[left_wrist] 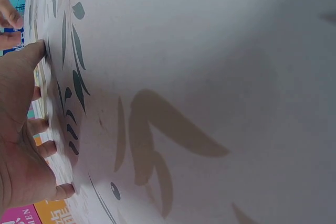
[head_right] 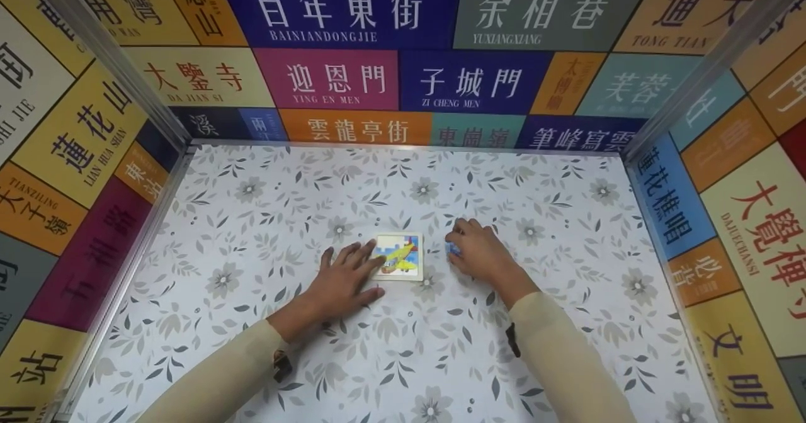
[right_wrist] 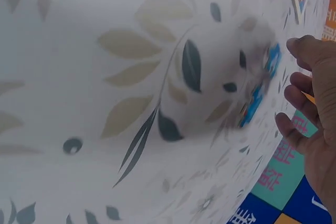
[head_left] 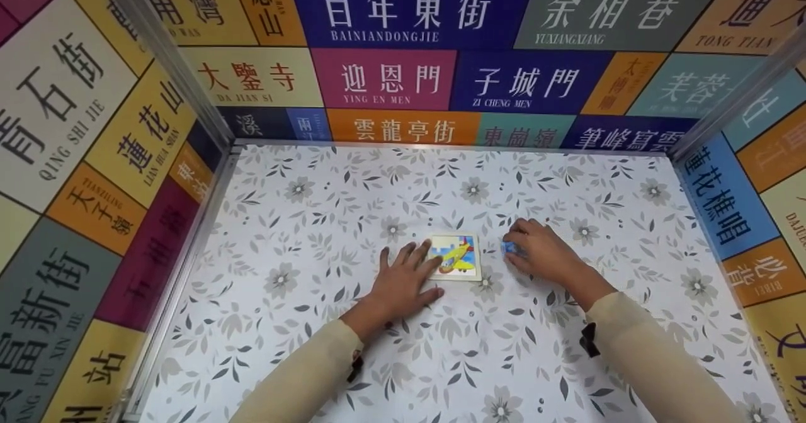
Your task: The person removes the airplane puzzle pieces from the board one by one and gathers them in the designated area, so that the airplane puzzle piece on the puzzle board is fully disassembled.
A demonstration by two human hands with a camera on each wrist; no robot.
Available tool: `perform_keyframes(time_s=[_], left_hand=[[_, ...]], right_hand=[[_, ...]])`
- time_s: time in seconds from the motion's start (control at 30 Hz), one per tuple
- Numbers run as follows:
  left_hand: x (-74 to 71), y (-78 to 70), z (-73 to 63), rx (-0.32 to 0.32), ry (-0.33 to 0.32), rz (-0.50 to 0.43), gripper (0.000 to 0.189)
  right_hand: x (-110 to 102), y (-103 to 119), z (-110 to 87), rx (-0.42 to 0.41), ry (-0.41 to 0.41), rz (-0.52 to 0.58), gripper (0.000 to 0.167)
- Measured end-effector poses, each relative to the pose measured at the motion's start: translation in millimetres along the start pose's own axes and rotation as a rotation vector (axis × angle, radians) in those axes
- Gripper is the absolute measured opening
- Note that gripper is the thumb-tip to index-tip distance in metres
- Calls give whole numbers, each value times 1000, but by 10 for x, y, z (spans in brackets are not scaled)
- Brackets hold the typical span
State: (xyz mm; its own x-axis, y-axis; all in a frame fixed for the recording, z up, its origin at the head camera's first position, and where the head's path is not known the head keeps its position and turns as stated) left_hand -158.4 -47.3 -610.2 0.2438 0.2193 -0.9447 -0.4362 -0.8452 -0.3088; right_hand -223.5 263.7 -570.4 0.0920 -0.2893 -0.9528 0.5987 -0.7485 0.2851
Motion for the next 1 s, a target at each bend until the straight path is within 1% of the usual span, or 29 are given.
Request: perform_keyframes(time_s=[0.1, 0.27, 0.4, 0.5, 0.7, 0.83, 1.0], left_hand=[[8, 1, 1, 1, -3, -6, 71], [20, 2, -1, -2, -6, -20, 70], [14, -2, 5, -7, -5, -1, 70], [10, -5, 11, -11, 0, 9, 70], [9, -6, 17, -16, 5, 20, 70], [9, -4, 18, -19, 2, 33, 71], [7, -11, 13, -22, 2, 37, 71]], right_hand=[[35, 77, 62, -6, 16, 4, 29], [82, 208, 147, -51, -2, 10, 32], [123, 288, 207, -70, -7, 15, 33], [158, 339, 255, -76, 7, 19, 34], [222, 406, 347, -44, 67, 11, 38], [245, 436, 408, -22, 90, 15, 40], [293, 454, 474, 38, 130, 5, 38]])
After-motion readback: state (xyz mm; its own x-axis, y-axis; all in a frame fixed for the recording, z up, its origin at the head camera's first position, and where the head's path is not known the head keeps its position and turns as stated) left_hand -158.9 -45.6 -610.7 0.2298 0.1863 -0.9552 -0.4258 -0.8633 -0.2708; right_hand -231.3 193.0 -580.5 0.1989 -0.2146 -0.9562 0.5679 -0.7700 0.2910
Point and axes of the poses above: each hand's wrist, its own z-axis towards the middle knuckle, its own x-axis out of the palm, y = z × x, the point moved 3 cm from there along z, towards the middle knuckle, and after that the axes turned 1 degree about -y, right-handed, at the moved point
